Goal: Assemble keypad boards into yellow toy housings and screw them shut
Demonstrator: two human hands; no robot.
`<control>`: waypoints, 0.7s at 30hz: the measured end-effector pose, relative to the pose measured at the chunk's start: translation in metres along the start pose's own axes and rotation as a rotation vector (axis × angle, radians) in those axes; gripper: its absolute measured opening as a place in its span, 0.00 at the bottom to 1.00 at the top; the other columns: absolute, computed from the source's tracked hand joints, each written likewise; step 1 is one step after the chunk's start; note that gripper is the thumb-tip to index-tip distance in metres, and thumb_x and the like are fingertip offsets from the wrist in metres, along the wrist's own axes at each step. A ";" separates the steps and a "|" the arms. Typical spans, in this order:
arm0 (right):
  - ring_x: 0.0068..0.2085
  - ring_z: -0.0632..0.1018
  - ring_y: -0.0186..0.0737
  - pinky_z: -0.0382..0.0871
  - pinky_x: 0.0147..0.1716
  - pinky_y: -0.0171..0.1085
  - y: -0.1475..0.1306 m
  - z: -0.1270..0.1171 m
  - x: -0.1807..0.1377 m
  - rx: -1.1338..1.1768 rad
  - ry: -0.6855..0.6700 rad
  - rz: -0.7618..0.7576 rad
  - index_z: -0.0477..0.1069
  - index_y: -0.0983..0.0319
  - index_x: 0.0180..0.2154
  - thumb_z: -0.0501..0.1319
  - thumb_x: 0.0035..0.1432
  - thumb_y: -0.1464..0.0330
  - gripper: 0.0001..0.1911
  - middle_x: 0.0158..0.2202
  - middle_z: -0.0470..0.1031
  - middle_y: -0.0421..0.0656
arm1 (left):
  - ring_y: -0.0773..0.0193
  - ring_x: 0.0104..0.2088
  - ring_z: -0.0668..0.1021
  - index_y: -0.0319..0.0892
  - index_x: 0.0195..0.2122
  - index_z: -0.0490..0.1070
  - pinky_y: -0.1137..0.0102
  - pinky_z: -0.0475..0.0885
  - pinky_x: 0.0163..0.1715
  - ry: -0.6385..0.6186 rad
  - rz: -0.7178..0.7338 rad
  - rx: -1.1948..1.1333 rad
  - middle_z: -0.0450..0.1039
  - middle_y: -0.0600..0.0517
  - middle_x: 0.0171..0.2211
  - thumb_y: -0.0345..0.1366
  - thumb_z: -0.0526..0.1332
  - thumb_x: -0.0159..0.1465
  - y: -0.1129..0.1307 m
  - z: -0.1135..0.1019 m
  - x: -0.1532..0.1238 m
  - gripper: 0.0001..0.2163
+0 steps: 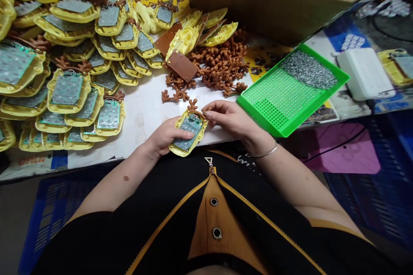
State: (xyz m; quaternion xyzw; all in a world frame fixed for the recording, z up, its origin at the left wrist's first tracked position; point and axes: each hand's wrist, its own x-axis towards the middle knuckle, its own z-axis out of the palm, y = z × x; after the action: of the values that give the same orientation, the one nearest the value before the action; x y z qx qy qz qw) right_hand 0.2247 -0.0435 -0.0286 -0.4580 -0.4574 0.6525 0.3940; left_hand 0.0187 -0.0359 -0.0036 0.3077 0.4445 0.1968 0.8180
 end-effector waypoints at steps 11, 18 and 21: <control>0.29 0.75 0.33 0.71 0.22 0.33 0.002 0.003 0.008 0.035 0.093 -0.007 0.74 0.61 0.43 0.71 0.43 0.45 0.33 0.33 0.76 0.41 | 0.64 0.28 0.77 0.36 0.38 0.74 0.68 0.71 0.32 0.028 0.042 0.037 0.78 0.51 0.30 0.30 0.74 0.40 -0.002 0.002 -0.001 0.22; 0.27 0.72 0.31 0.69 0.27 0.33 -0.001 0.013 0.018 -0.022 0.098 -0.054 0.75 0.64 0.30 0.74 0.38 0.49 0.27 0.27 0.76 0.39 | 0.64 0.28 0.77 0.37 0.34 0.73 0.68 0.71 0.33 0.059 0.049 0.182 0.77 0.53 0.28 0.29 0.73 0.38 -0.003 0.008 0.002 0.19; 0.27 0.72 0.31 0.69 0.27 0.33 0.001 0.017 0.017 -0.046 0.166 -0.091 0.75 0.63 0.28 0.74 0.35 0.49 0.27 0.26 0.76 0.39 | 0.64 0.27 0.77 0.38 0.34 0.74 0.68 0.71 0.33 0.043 0.042 0.181 0.77 0.52 0.28 0.29 0.73 0.37 -0.005 0.009 0.002 0.20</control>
State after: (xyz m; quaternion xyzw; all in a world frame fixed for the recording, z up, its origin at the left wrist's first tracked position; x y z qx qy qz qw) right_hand 0.2034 -0.0319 -0.0311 -0.4982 -0.4584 0.5828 0.4494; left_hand 0.0276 -0.0411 -0.0050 0.3853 0.4714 0.1793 0.7728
